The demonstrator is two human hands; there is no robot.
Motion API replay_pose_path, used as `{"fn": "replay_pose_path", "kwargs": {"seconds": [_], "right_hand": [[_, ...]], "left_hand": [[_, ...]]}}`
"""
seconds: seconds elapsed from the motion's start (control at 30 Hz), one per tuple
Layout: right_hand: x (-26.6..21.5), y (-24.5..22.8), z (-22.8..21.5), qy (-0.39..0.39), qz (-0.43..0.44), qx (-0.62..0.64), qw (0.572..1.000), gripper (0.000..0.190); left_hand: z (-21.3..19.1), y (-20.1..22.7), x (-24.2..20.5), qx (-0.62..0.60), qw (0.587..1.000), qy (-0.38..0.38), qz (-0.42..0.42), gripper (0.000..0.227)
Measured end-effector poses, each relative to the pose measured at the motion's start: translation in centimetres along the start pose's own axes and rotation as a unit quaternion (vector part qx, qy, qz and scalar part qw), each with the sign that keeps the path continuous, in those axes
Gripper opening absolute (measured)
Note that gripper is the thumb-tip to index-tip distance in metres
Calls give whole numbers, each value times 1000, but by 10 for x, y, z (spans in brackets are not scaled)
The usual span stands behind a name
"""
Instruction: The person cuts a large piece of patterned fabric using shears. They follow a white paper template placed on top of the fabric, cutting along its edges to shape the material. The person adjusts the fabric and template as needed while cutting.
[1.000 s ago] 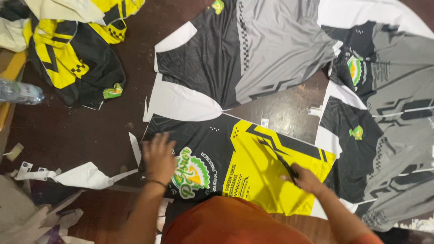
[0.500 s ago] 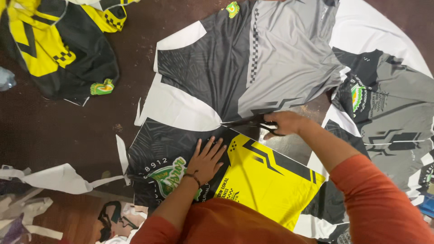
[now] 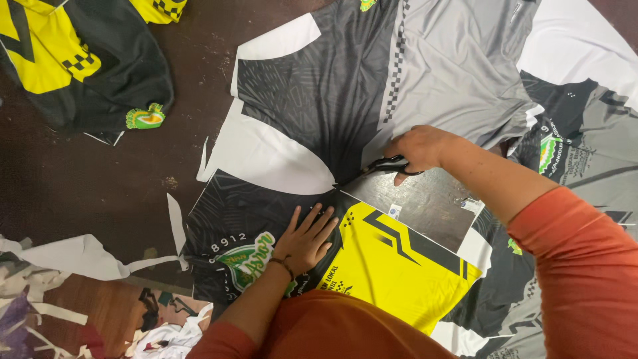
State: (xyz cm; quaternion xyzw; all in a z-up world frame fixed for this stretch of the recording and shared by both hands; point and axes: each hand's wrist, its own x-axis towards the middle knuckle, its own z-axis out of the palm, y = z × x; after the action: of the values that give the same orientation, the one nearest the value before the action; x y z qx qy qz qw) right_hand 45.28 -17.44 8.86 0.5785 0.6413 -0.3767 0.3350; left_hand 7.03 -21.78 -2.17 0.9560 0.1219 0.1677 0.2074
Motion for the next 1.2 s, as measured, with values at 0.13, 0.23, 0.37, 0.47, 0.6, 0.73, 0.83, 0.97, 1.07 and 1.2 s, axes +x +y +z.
{"fn": "replay_pose_path", "kwargs": {"seconds": [0.13, 0.23, 0.37, 0.47, 0.6, 0.73, 0.83, 0.97, 1.07, 1.2], "right_hand": [[-2, -2, -7, -24, 10, 7, 1000, 67], [2, 2, -4, -34, 15, 8, 999, 67], [5, 5, 4, -41, 25, 4, 999, 61], [1, 0, 5, -34, 26, 3, 999, 60], [0, -7, 13, -32, 23, 16, 999, 63], [2, -6, 28, -23, 34, 41, 998, 59], [-4, -11, 30, -30, 29, 74, 996, 64], [-3, -17, 44, -28, 36, 89, 995, 69], [-6, -21, 47, -27, 38, 102, 994, 64], [-6, -27, 61, -10, 37, 107, 994, 66]], "left_hand": [[-1, -1, 1, 3, 1000, 3, 4, 60], [-1, -1, 0, 4, 1000, -1, -2, 61], [0, -1, 0, 6, 1000, -3, -1, 62], [-3, -1, 2, 7, 1000, 0, -1, 62], [-5, 0, 1, 12, 1000, -12, -2, 63], [-3, 0, 1, 21, 1000, -8, 0, 64], [-1, -1, 0, 19, 1000, -11, -1, 67], [-4, 0, 1, 21, 1000, -7, -2, 65], [-4, 1, 1, 19, 1000, -4, -1, 66], [-5, 0, 2, 25, 1000, 12, 4, 66]]}}
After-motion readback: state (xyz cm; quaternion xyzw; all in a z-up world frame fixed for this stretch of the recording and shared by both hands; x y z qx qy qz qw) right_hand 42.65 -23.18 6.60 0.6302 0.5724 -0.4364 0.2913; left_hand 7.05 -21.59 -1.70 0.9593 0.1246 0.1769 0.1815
